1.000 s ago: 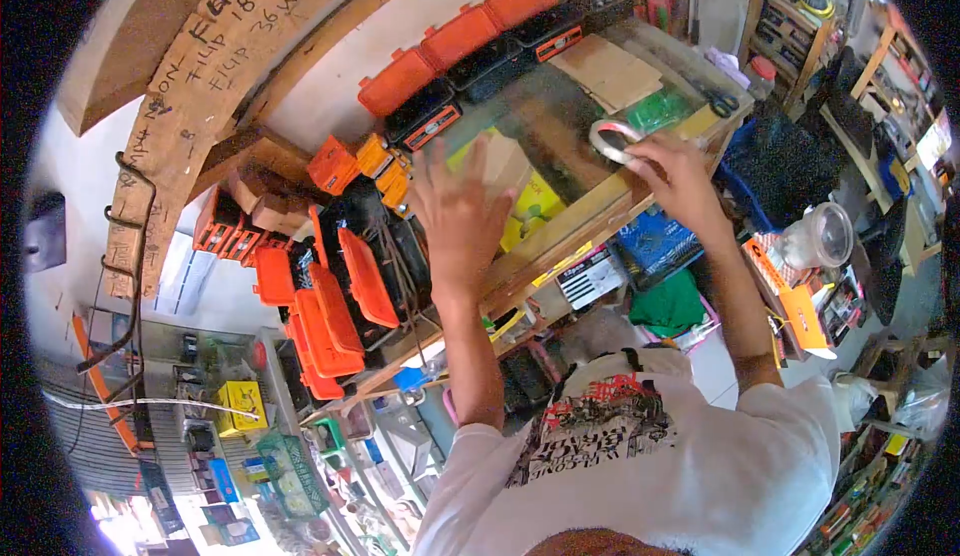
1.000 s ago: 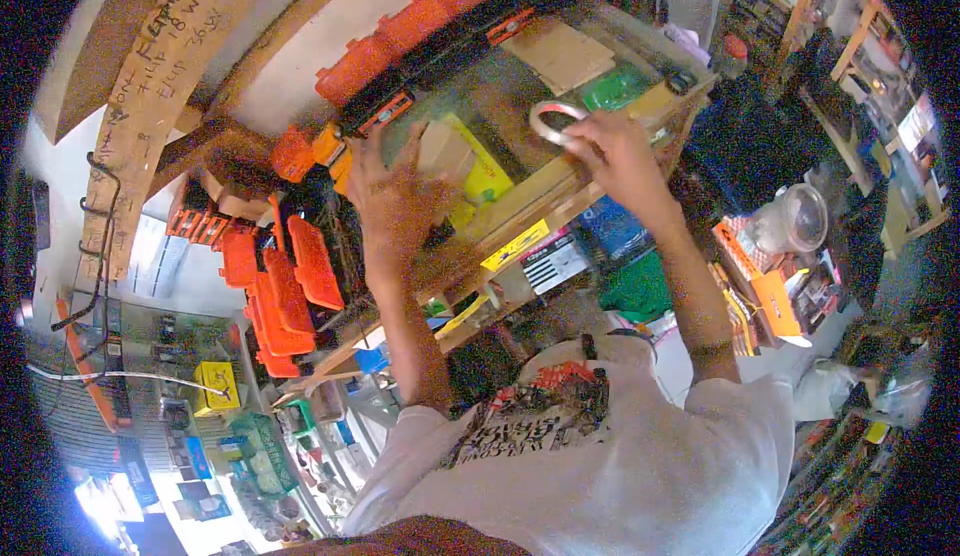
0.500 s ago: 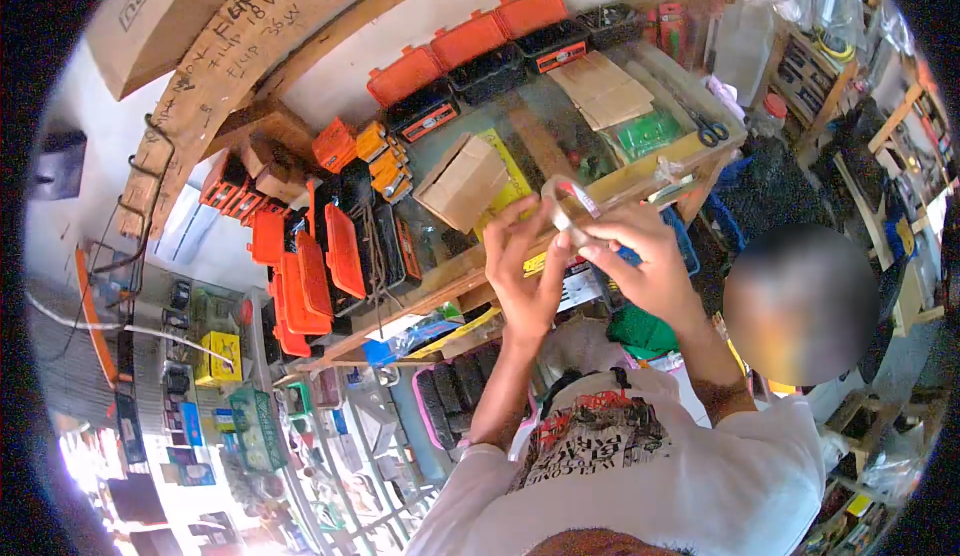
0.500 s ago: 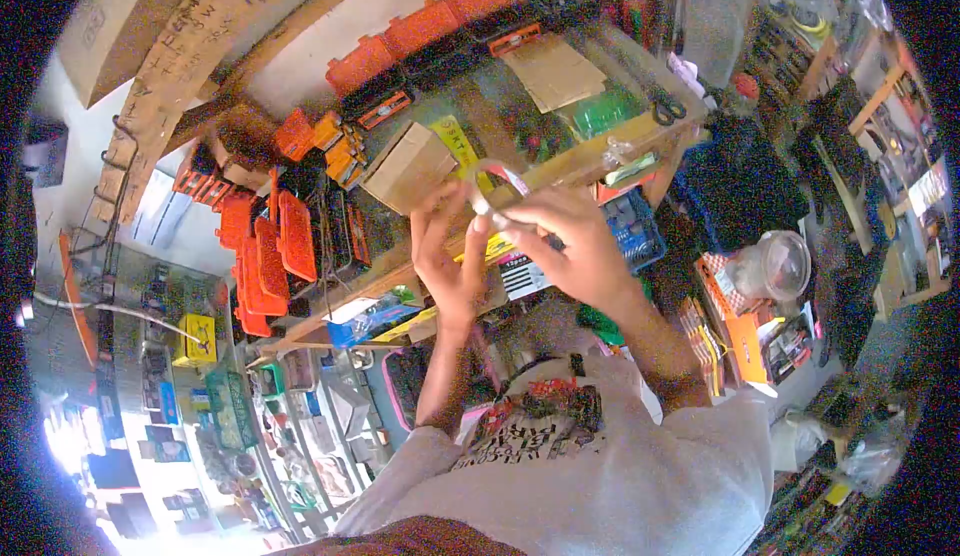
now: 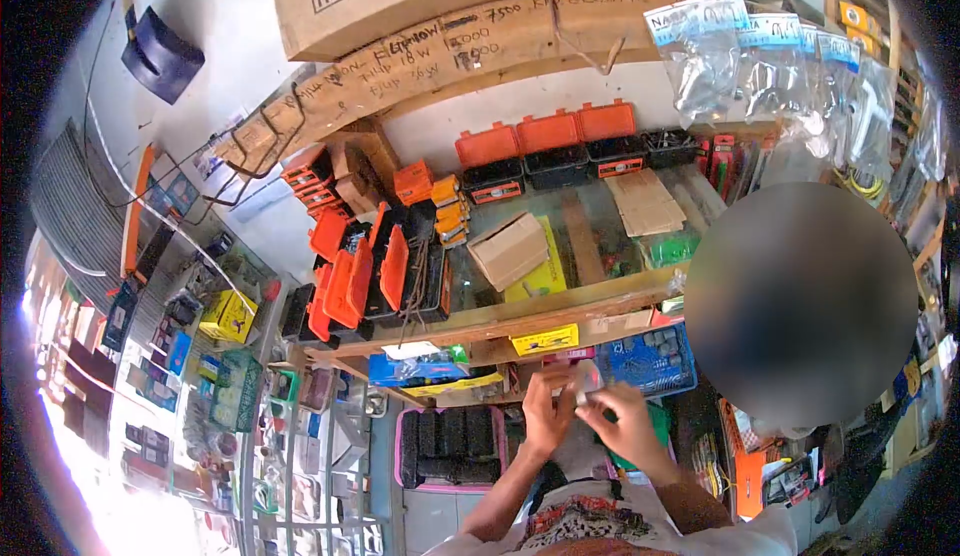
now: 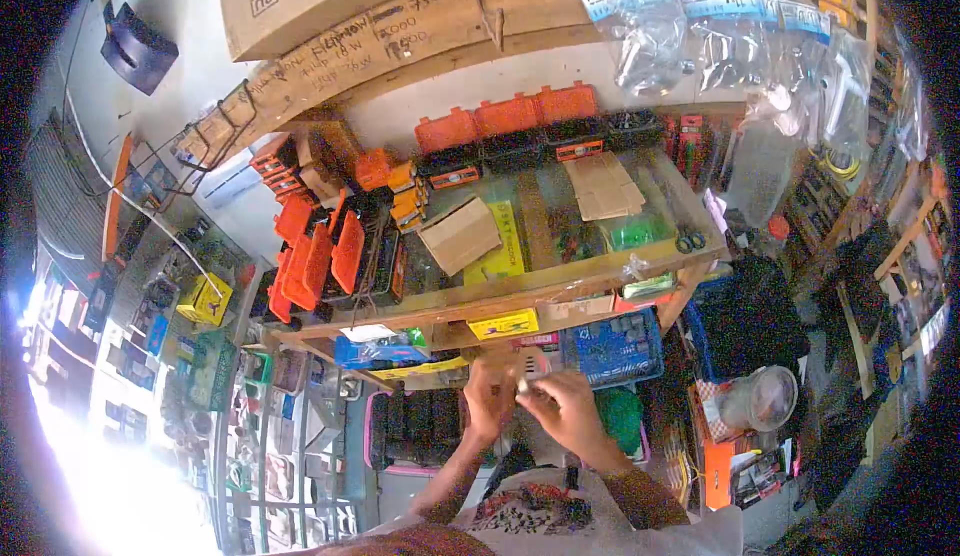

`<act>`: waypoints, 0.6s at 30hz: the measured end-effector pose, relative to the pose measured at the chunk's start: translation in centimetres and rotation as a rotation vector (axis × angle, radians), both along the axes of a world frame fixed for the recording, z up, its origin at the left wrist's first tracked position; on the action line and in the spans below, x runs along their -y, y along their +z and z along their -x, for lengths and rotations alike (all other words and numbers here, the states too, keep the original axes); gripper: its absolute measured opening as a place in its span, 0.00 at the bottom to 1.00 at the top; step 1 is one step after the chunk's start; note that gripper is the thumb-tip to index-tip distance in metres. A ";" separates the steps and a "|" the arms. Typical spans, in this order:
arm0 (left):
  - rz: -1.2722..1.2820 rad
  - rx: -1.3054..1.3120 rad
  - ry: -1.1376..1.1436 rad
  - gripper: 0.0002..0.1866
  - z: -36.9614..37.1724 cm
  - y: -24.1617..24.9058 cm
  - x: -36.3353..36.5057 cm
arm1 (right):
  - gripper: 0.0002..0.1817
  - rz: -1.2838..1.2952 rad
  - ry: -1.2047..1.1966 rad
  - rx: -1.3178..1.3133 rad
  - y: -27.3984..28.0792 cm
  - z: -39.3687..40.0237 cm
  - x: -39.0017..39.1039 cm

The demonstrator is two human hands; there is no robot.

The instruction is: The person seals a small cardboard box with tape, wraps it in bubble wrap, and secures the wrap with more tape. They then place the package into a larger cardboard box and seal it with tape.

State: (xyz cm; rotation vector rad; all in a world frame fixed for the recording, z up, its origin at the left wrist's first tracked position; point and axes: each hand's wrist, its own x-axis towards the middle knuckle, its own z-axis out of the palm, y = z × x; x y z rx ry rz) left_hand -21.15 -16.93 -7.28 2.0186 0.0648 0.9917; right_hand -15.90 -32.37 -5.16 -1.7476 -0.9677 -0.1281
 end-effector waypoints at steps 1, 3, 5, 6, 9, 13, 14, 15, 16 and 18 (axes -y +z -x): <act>0.009 -0.054 0.005 0.09 1.0 -0.6 0.2 | 0.15 0.099 0.089 -0.091 -1.0 0.6 0.2; -0.011 -0.119 -0.068 0.10 2.9 -2.5 0.1 | 0.18 0.223 0.221 -0.202 -2.8 2.3 1.0; 0.001 -0.194 -0.137 0.11 4.8 -4.0 0.1 | 0.22 0.262 0.307 -0.241 -4.6 4.0 1.5; 0.026 -0.242 -0.166 0.11 6.1 -4.6 0.4 | 0.23 0.319 0.326 -0.320 -5.3 4.9 1.9; 0.054 -0.395 -0.222 0.11 9.5 -7.4 0.8 | 0.24 0.460 0.379 -0.523 -8.4 7.7 3.5; 0.075 -0.508 -0.210 0.10 12.5 -11.0 1.4 | 0.26 0.497 0.435 -0.709 -10.8 9.6 3.9; 0.070 -0.542 -0.187 0.11 13.1 -11.3 1.9 | 0.26 0.502 0.449 -0.765 -10.8 9.8 3.9; 0.211 -0.522 -0.190 0.11 13.8 -14.4 2.1 | 0.27 0.466 0.483 -0.804 -10.3 10.1 3.9; 0.352 -0.493 -0.189 0.11 14.4 -17.5 2.2 | 0.28 0.429 0.511 -0.837 -9.4 10.3 4.0; 0.404 -0.578 -0.169 0.10 14.7 -17.5 2.4 | 0.29 0.437 0.523 -0.867 -9.8 10.2 4.3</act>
